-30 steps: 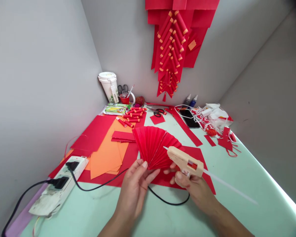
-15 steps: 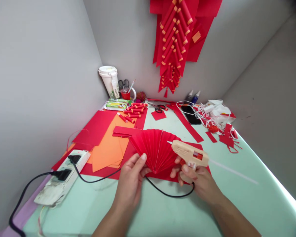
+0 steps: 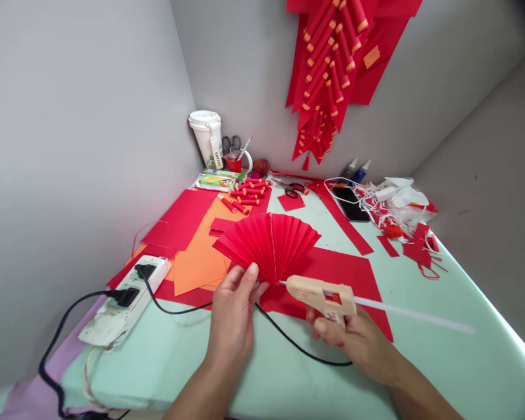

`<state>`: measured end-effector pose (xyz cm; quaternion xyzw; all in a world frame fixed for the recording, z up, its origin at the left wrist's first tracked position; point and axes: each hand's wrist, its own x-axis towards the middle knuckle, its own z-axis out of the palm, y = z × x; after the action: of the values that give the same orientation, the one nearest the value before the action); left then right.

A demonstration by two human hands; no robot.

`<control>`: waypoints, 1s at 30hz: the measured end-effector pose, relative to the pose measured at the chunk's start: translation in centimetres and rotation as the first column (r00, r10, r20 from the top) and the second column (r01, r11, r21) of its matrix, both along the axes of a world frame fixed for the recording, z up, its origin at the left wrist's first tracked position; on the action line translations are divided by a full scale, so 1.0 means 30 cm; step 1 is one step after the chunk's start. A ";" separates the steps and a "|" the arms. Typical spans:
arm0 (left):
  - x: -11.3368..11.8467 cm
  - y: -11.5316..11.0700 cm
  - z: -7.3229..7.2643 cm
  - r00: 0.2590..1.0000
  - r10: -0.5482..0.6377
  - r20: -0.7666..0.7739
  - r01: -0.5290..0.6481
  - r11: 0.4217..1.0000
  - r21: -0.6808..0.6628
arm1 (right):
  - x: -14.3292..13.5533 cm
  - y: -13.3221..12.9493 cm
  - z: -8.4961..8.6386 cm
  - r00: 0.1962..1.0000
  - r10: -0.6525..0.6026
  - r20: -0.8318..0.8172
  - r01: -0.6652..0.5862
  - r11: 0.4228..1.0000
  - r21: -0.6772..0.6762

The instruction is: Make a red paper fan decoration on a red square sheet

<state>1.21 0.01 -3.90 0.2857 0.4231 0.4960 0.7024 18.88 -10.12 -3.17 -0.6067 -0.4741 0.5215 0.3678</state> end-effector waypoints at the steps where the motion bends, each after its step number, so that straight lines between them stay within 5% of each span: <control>1: 0.000 0.000 0.000 1.000 -0.006 -0.008 0.006 1.000 -0.001 | 0.001 0.001 -0.001 1.000 0.002 0.015 -0.002 1.000 -0.008; 30: 0.001 -0.004 -0.017 0.997 -0.014 -0.071 0.015 1.000 0.001 | -0.008 0.010 0.021 0.969 0.161 0.190 -0.131 0.979 -0.158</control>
<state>1.23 -0.10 -4.42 0.3068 0.4453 0.4808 0.6902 18.63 -9.82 -2.54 -0.6449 -0.5133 0.5159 0.2334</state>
